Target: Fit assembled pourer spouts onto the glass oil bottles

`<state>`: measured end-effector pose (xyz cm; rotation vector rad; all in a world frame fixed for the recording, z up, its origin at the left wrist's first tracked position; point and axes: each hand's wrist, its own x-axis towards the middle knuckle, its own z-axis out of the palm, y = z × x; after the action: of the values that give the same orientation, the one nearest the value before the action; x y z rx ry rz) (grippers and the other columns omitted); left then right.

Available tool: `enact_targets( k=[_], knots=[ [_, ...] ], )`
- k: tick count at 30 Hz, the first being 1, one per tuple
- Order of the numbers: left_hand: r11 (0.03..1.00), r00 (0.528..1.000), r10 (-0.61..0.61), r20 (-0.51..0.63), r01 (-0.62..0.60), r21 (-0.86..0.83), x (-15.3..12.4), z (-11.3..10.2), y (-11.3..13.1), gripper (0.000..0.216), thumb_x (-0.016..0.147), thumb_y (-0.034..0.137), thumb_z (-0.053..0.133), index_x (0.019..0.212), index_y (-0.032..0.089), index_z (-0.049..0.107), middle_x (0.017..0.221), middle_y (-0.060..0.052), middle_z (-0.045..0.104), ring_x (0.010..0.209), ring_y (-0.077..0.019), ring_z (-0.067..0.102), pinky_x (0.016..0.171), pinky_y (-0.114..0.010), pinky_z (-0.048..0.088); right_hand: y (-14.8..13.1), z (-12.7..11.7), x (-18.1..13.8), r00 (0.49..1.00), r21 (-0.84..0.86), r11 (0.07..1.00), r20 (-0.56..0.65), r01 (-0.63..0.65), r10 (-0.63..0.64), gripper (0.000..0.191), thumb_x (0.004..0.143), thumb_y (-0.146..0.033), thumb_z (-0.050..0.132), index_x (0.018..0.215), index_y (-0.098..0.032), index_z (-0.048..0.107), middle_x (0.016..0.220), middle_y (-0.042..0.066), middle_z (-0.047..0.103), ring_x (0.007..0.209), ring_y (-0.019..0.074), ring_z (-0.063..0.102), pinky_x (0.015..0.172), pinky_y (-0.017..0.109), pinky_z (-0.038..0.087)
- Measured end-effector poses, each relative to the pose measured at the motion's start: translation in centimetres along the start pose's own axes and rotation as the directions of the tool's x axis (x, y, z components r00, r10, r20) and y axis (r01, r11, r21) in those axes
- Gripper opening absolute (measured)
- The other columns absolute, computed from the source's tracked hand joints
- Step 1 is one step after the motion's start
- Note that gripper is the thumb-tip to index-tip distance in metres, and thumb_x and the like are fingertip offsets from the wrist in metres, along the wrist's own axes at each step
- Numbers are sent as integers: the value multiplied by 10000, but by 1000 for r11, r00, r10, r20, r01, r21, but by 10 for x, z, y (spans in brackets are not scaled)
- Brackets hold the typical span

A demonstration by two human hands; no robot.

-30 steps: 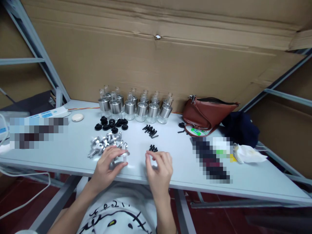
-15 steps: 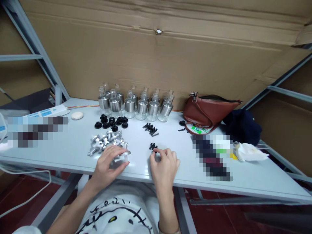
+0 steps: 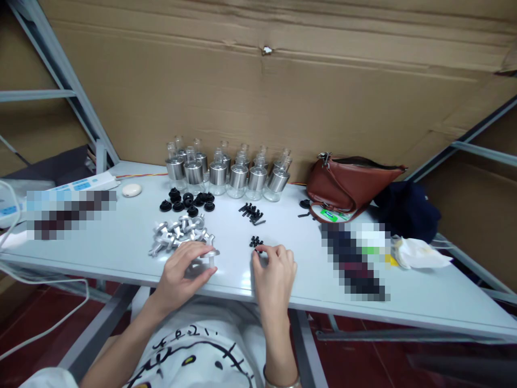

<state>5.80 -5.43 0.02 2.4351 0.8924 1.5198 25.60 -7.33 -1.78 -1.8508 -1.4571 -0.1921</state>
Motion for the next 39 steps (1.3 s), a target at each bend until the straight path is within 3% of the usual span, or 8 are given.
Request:
enact_targets(
  k=[5,8,11,15,20,39],
  knots=[
    [999,999,17,28,-16,-34,0,0,-1,241,879,243,589,1111,198,538,946,-57,703,896,-189,654,825,-368,519,-8,-5,-2,983,331,938,-178,101,-43,77,818,-216,587,827,-170,647,844,69,632,784,199,574,701,335,449],
    [999,999,11,53,-9,-35,0,0,0,262,873,228,580,1127,191,527,960,-61,700,908,-195,655,842,-374,509,-23,-4,-5,992,560,825,-127,68,5,73,835,-184,592,885,-191,644,860,46,664,749,162,600,684,299,476],
    [1000,999,5,49,-5,-9,1,-1,1,277,862,205,563,1135,186,522,969,-67,695,902,-198,654,839,-376,501,-41,1,-5,996,671,737,-78,83,-41,107,861,-169,568,885,-203,666,874,41,647,814,158,611,714,288,495],
    [1000,998,20,53,-21,10,2,-1,2,312,848,158,535,1158,188,515,995,-68,694,917,-195,655,850,-370,494,-53,6,-4,993,713,691,-105,118,-62,162,886,-160,548,940,-225,686,914,38,647,858,150,610,740,284,501],
    [999,998,41,36,-42,30,1,1,-1,351,848,141,503,1196,189,494,1065,-85,690,973,-200,648,877,-378,481,-50,5,-7,996,777,625,-84,75,-16,114,873,-185,583,878,-227,689,871,26,666,844,155,619,713,275,497],
    [999,993,44,107,-45,5,-1,0,-3,395,835,71,423,1211,180,474,1198,-117,653,1078,-206,628,920,-391,450,-48,1,-4,988,875,463,152,-141,12,148,854,-313,604,805,-218,707,814,38,645,773,169,590,670,292,480]
  ],
)
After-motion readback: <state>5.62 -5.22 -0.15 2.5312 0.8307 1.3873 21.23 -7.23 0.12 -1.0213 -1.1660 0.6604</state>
